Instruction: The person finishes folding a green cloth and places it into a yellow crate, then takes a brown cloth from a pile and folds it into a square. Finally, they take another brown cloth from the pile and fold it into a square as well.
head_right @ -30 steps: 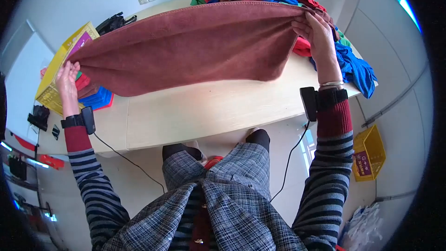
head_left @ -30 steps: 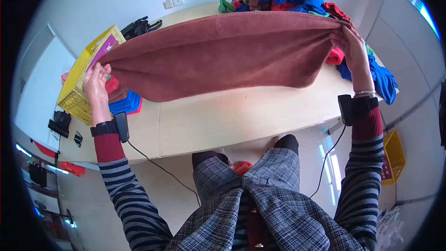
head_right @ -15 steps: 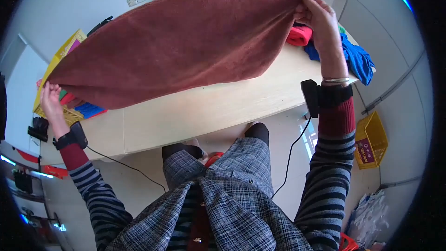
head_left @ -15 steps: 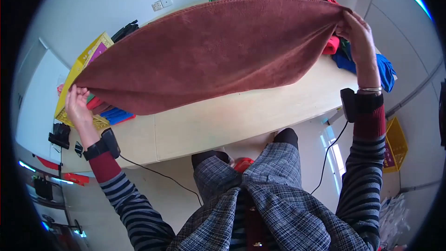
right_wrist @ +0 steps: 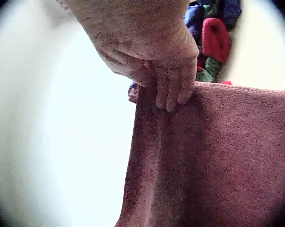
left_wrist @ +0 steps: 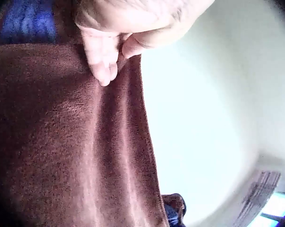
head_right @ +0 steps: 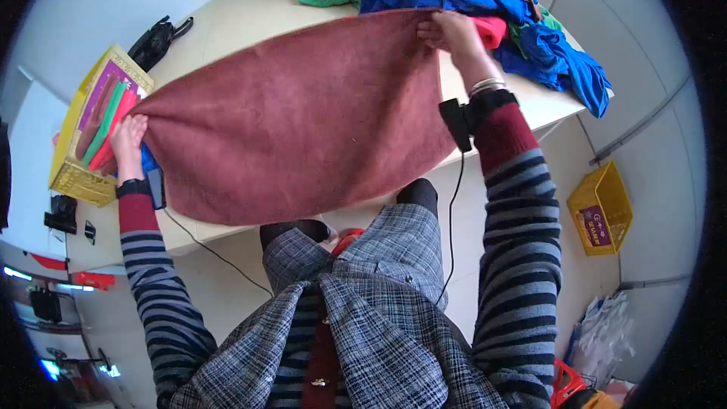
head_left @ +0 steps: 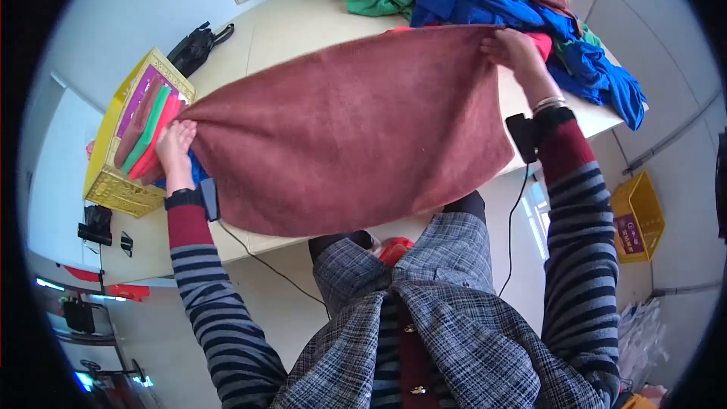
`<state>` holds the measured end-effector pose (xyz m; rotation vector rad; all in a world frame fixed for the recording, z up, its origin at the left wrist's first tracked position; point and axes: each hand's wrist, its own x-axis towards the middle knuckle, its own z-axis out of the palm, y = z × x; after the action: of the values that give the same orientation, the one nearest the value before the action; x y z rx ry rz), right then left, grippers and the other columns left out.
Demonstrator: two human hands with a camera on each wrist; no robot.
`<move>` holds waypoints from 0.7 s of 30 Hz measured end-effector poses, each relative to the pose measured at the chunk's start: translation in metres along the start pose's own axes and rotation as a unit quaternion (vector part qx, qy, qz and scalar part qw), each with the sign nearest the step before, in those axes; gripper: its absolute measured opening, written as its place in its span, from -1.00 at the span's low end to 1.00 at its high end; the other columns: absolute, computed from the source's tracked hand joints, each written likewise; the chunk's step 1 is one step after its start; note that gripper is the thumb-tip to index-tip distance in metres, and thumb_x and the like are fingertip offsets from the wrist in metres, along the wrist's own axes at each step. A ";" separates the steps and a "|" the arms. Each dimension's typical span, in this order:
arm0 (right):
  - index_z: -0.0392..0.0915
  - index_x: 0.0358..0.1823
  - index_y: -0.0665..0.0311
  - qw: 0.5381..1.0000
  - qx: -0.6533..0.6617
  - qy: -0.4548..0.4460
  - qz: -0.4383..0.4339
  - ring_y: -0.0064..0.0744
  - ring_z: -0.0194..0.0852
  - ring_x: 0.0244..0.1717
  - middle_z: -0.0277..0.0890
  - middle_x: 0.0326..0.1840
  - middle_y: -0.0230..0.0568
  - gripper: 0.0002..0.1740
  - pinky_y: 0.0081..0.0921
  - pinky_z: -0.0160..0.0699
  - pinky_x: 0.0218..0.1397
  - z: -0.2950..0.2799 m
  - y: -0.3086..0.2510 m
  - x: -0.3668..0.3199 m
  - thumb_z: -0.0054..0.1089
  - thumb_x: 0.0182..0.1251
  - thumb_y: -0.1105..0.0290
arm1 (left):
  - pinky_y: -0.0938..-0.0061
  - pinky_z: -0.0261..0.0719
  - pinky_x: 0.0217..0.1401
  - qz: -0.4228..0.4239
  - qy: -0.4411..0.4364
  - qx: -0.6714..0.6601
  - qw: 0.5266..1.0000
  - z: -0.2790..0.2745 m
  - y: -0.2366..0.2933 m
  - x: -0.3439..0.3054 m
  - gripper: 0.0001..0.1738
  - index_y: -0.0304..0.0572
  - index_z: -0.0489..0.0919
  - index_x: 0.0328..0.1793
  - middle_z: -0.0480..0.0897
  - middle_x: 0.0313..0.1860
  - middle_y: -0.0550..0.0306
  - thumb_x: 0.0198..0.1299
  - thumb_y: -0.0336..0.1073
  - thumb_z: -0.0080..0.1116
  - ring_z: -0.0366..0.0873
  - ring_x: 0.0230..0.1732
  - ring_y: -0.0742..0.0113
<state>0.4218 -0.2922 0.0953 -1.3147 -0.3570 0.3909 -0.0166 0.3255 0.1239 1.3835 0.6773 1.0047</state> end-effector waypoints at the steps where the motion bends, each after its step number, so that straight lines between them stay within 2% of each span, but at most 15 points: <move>1: 0.49 0.32 0.26 0.996 0.032 -0.082 -0.015 -0.25 0.72 -0.10 0.68 0.03 -0.10 -0.51 -0.32 0.72 0.07 -0.001 0.007 -0.004 0.24 0.47 0.20 | 0.28 0.73 0.11 -0.003 -0.006 -0.016 1.000 0.007 -0.013 -0.003 -0.54 -0.40 0.40 0.31 0.68 0.00 -0.11 0.40 -0.30 0.19 0.72 0.03 0.01; 2: 0.49 0.32 0.26 0.996 0.031 -0.080 -0.013 -0.25 0.72 -0.10 0.68 0.03 -0.10 -0.51 -0.32 0.72 0.07 -0.003 0.011 -0.005 0.24 0.47 0.20 | 0.23 0.72 0.20 -0.004 -0.011 -0.033 0.999 0.012 -0.024 -0.004 -0.45 -0.43 0.32 0.41 0.67 0.09 -0.17 0.40 -0.30 0.19 0.71 0.10 -0.07; 3: 0.44 0.37 0.24 0.999 -0.013 -0.050 -0.002 -0.22 0.69 -0.02 0.64 0.12 -0.10 -0.48 -0.28 0.69 0.11 0.016 0.010 -0.017 0.22 0.48 0.20 | 0.23 0.72 0.20 -0.008 -0.012 -0.032 0.999 0.018 -0.030 -0.007 -0.45 -0.43 0.32 0.41 0.67 0.09 -0.17 0.40 -0.30 0.19 0.71 0.10 -0.07; 5: 0.36 0.47 0.21 0.995 -0.099 0.005 0.018 -0.17 0.64 0.15 0.56 0.28 -0.08 -0.43 -0.20 0.64 0.20 0.049 0.022 -0.041 0.18 0.51 0.21 | 0.28 0.72 0.14 -0.021 -0.015 0.030 0.999 0.035 -0.045 -0.019 -0.44 -0.41 0.31 0.45 0.66 0.10 -0.13 0.43 -0.30 0.17 0.72 0.05 0.04; 6: 0.36 0.47 0.21 0.995 -0.097 0.006 0.020 -0.17 0.64 0.15 0.56 0.28 -0.08 -0.43 -0.20 0.64 0.20 0.055 0.031 -0.050 0.18 0.51 0.21 | 0.31 0.72 0.10 -0.026 -0.017 0.062 0.998 0.044 -0.052 -0.026 -0.43 -0.40 0.31 0.47 0.65 0.10 -0.11 0.44 -0.31 0.15 0.72 0.02 0.10; 7: 0.36 0.47 0.20 0.983 -0.180 -0.007 -0.037 -0.14 0.61 0.19 0.54 0.31 -0.09 -0.43 -0.19 0.62 0.22 0.056 0.060 -0.053 0.18 0.50 0.22 | 0.31 0.72 0.10 -0.025 -0.019 0.069 0.997 0.052 -0.070 -0.031 -0.43 -0.40 0.31 0.47 0.65 0.10 -0.11 0.44 -0.31 0.15 0.72 0.02 0.10; 9: 0.37 0.47 0.19 0.923 -0.353 -0.035 -0.150 -0.08 0.55 0.27 0.50 0.36 -0.10 -0.42 -0.17 0.58 0.27 0.063 0.067 -0.075 0.17 0.48 0.23 | 0.44 0.69 0.01 -0.017 -0.116 0.184 0.976 0.073 -0.066 -0.054 -0.51 -0.36 0.39 0.42 0.67 0.03 -0.01 0.44 -0.32 0.15 0.71 -0.07 0.28; 11: 0.40 0.44 0.20 0.833 -0.512 -0.105 -0.182 0.00 0.46 0.34 0.51 0.33 -0.02 -0.40 -0.20 0.47 0.38 0.086 0.082 -0.120 0.23 0.38 0.29 | 0.52 0.67 -0.05 0.031 -0.272 0.189 0.943 0.113 -0.051 -0.095 -0.62 -0.27 0.54 0.25 0.71 -0.07 0.08 0.39 -0.28 0.24 0.70 -0.13 0.35; 13: 0.48 0.36 0.20 0.808 -0.490 -0.166 -0.282 0.05 0.44 0.34 0.49 0.31 0.00 -0.41 -0.18 0.37 0.46 0.113 0.096 -0.159 0.30 0.26 0.33 | 0.52 0.65 -0.12 0.026 -0.367 0.239 0.899 0.169 -0.042 -0.142 -0.79 -0.29 0.66 0.04 0.73 -0.22 0.15 0.33 -0.38 0.20 0.69 -0.20 0.40; 14: 0.48 0.36 0.20 0.810 -0.488 -0.167 -0.280 0.05 0.44 0.34 0.49 0.31 0.00 -0.41 -0.18 0.37 0.46 0.121 0.101 -0.179 0.30 0.26 0.33 | 0.48 0.65 -0.13 0.086 -0.406 0.262 0.871 0.194 -0.043 -0.169 -0.84 -0.27 0.68 -0.06 0.73 -0.25 0.11 0.30 -0.40 0.21 0.70 -0.22 0.37; 16: 0.56 0.23 0.23 0.742 -0.583 -0.140 -0.301 -0.03 0.40 0.40 0.50 0.31 -0.06 -0.51 -0.13 0.30 0.51 0.137 0.101 -0.209 0.32 0.26 0.36 | 0.36 0.66 -0.13 0.180 -0.463 0.266 0.826 0.234 -0.051 -0.208 -0.90 -0.25 0.70 -0.18 0.73 -0.25 0.01 0.24 -0.43 0.23 0.72 -0.24 0.23; 17: 0.56 0.23 0.23 0.744 -0.581 -0.138 -0.299 -0.03 0.40 0.40 0.50 0.31 -0.06 -0.51 -0.13 0.30 0.51 0.140 0.101 -0.214 0.32 0.26 0.36 | 0.29 0.67 -0.12 0.215 -0.481 0.247 0.813 0.250 -0.060 -0.220 -0.92 -0.25 0.70 -0.21 0.73 -0.24 -0.05 0.20 -0.43 0.24 0.73 -0.24 0.13; 18: 0.57 0.20 0.23 0.762 -0.570 -0.135 -0.277 -0.06 0.38 0.42 0.50 0.31 -0.08 -0.55 -0.12 0.27 0.53 0.140 0.102 -0.216 0.31 0.27 0.36 | 0.29 0.67 -0.12 0.215 -0.484 0.249 0.811 0.264 -0.070 -0.227 -0.92 -0.25 0.70 -0.21 0.73 -0.24 -0.05 0.20 -0.43 0.24 0.73 -0.24 0.13; 20: 0.60 0.14 0.24 0.796 -0.545 -0.125 -0.231 -0.11 0.34 0.46 0.51 0.31 -0.12 -0.61 -0.08 0.22 0.56 0.138 0.105 -0.219 0.30 0.29 0.37 | 0.28 0.68 -0.12 0.317 -0.477 0.330 0.751 0.286 -0.089 -0.236 -0.88 -0.26 0.69 -0.17 0.71 -0.23 -0.07 0.20 -0.42 0.27 0.72 -0.22 0.04; 21: 0.60 0.14 0.24 0.798 -0.544 -0.120 -0.228 -0.11 0.34 0.46 0.51 0.31 -0.12 -0.61 -0.08 0.22 0.56 0.137 0.106 -0.221 0.30 0.29 0.37 | 0.28 0.68 -0.12 0.318 -0.481 0.330 0.747 0.290 -0.091 -0.237 -0.88 -0.26 0.69 -0.17 0.71 -0.23 -0.07 0.20 -0.42 0.27 0.72 -0.22 0.04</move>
<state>0.1555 -0.2565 0.0148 -2.2207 -1.2153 -0.1240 0.1465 -0.0105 0.0288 2.5740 -0.3233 0.3604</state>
